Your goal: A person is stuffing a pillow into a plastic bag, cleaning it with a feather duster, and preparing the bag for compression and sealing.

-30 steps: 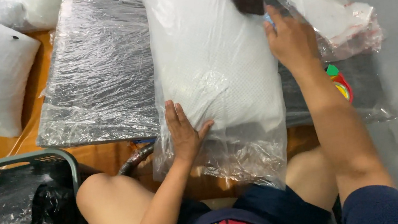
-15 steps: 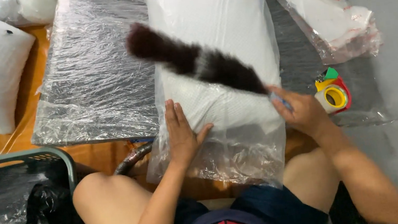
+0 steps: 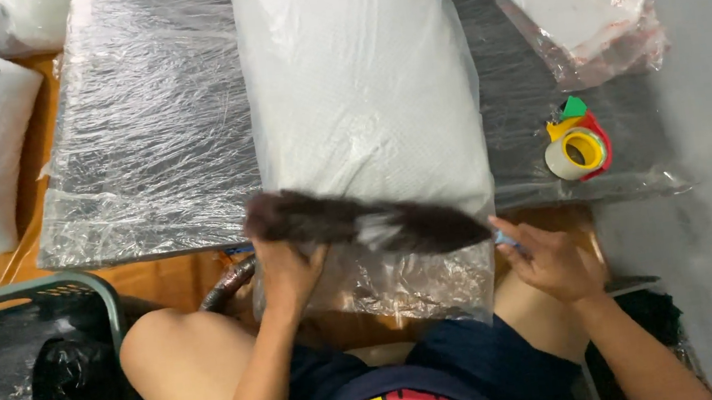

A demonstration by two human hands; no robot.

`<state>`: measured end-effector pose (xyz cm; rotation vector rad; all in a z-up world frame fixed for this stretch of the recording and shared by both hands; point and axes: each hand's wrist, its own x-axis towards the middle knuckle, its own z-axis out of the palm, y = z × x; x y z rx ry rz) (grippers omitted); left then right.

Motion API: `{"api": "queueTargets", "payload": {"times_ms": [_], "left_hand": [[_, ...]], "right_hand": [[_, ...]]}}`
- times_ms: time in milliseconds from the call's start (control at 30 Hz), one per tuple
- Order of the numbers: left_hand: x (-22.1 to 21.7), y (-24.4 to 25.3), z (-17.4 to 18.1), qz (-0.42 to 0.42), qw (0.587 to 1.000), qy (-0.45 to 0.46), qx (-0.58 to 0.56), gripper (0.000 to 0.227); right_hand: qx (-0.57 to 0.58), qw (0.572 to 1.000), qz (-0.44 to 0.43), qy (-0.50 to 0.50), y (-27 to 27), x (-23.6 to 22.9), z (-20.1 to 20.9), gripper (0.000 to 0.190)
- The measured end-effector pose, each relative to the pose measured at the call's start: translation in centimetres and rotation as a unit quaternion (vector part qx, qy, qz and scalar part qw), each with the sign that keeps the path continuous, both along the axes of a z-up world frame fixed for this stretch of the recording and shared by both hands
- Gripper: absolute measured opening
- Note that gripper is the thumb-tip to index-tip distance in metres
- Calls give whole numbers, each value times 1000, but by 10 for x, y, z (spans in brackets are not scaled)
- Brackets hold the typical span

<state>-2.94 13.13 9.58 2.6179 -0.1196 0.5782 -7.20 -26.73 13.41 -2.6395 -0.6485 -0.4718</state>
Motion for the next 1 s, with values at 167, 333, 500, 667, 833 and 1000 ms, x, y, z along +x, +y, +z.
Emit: {"api": "queueTargets", "payload": {"times_ms": [167, 333, 500, 667, 833, 1000], "left_hand": [[-6, -13, 23, 9, 986, 40, -161, 90], [-5, -13, 14, 30, 972, 87, -215, 94], [-4, -6, 21, 48, 937, 167, -303, 108], [7, -10, 33, 23, 882, 272, -384, 117], [23, -60, 57, 43, 861, 247, -443, 120], [36, -70, 28, 7, 805, 178, -567, 76]], "right_hand": [[118, 960, -218, -132, -19, 48, -59, 40], [135, 945, -296, 4, 10, 95, -22, 56], [271, 929, -239, 81, 45, 82, -28, 68], [529, 655, -301, 447, 89, 70, 16, 135], [571, 688, -238, 380, 122, 68, 47, 112], [485, 850, -141, 152, 136, 75, 53, 85]]}}
